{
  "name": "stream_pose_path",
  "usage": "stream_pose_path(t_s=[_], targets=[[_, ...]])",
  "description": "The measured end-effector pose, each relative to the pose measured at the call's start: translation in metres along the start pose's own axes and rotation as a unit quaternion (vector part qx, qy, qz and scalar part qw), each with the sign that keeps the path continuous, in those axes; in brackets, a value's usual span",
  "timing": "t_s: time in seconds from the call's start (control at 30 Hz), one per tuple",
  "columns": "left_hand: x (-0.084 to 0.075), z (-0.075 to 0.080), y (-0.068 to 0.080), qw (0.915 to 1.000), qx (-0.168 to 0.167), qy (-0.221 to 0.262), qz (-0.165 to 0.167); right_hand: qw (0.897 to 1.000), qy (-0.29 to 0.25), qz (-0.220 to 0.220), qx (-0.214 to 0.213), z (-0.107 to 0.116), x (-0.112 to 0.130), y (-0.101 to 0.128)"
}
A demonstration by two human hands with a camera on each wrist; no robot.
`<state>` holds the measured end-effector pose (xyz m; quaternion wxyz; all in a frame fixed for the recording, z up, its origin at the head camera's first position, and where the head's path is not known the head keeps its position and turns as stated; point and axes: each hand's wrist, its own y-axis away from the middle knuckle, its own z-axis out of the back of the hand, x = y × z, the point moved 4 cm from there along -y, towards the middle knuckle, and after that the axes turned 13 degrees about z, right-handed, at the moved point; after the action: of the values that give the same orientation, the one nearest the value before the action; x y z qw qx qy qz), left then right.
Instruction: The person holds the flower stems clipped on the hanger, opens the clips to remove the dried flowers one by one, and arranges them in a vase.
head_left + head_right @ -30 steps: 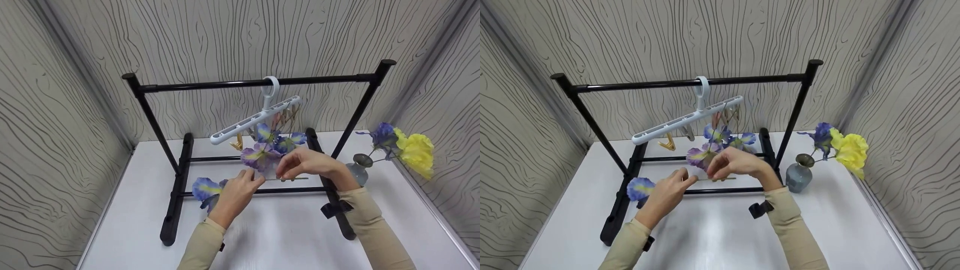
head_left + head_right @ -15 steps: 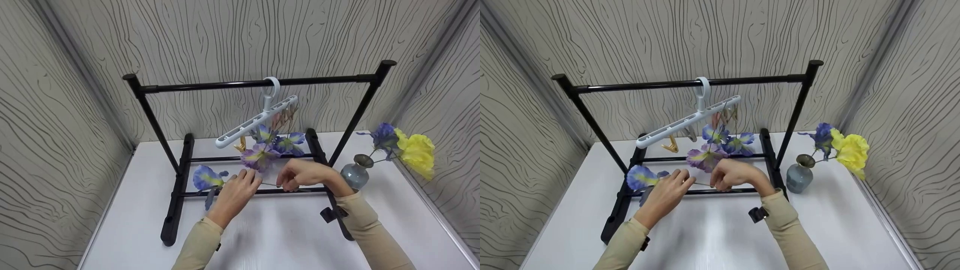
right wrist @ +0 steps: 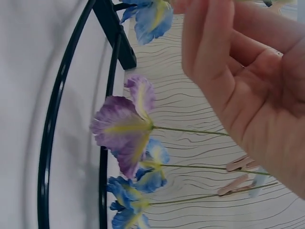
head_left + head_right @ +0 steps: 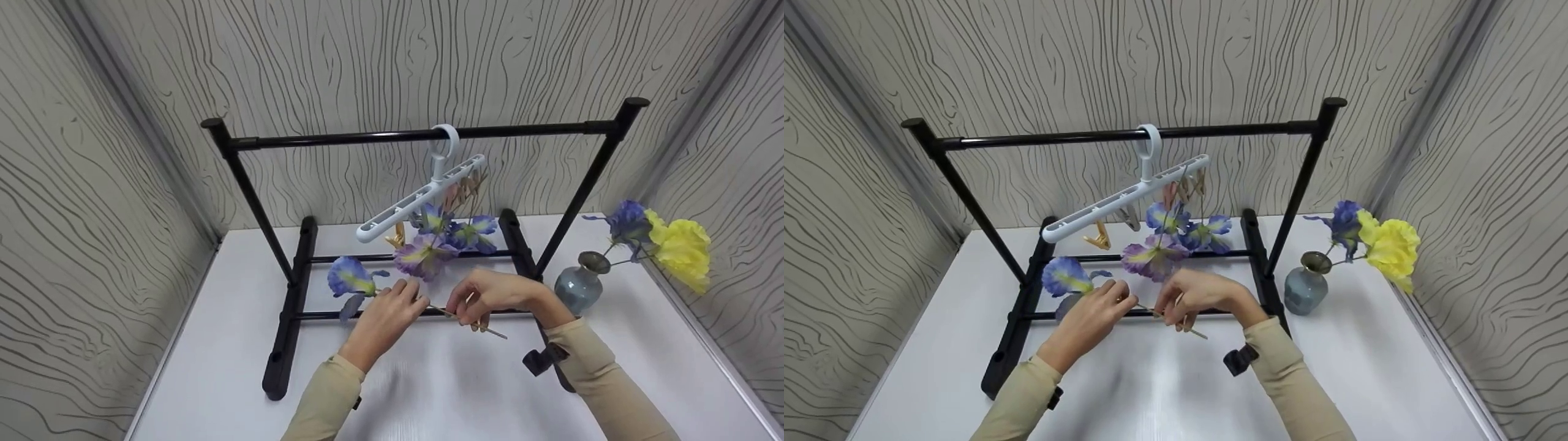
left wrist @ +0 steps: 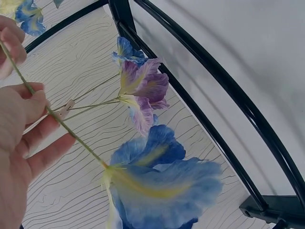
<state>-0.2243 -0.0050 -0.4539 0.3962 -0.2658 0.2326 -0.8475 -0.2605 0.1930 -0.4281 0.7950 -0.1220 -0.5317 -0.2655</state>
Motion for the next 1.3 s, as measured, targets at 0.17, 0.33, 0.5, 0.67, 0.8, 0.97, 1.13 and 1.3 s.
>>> stream_pose_path(t_s=[0.17, 0.33, 0.5, 0.67, 0.8, 0.97, 1.13, 1.3], targets=[[-0.001, 0.000, -0.002, 0.9994, 0.002, 0.031, 0.015, 1.000, -0.012, 0.001, -0.004, 0.001, -0.010, 0.010], [0.001, 0.004, -0.004, 0.9977, -0.022, 0.056, 0.033, 0.999, -0.006, -0.015, -0.030, 0.008, -0.017, 0.025], [0.002, 0.009, -0.007, 0.9947, -0.051, 0.075, 0.048, 0.997, 0.001, -0.029, -0.071, 0.020, -0.023, 0.043], [0.003, 0.012, -0.010, 0.9918, -0.068, 0.091, 0.058, 0.993, 0.007, -0.043, -0.105, 0.030, -0.028, 0.061], [0.006, 0.012, -0.012, 0.9895, -0.078, 0.102, 0.066, 0.991, 0.023, -0.045, -0.120, 0.039, -0.030, 0.076], [0.012, 0.011, -0.012, 0.9838, -0.083, 0.131, 0.090, 0.990, 0.041, -0.042, -0.128, 0.047, -0.031, 0.093], [0.018, 0.012, -0.011, 0.9775, -0.094, 0.147, 0.118, 0.988, 0.054, -0.026, -0.143, 0.055, -0.031, 0.109], [0.025, 0.012, -0.012, 0.9694, -0.111, 0.164, 0.145, 0.983, 0.063, -0.010, -0.169, 0.061, -0.033, 0.126]])
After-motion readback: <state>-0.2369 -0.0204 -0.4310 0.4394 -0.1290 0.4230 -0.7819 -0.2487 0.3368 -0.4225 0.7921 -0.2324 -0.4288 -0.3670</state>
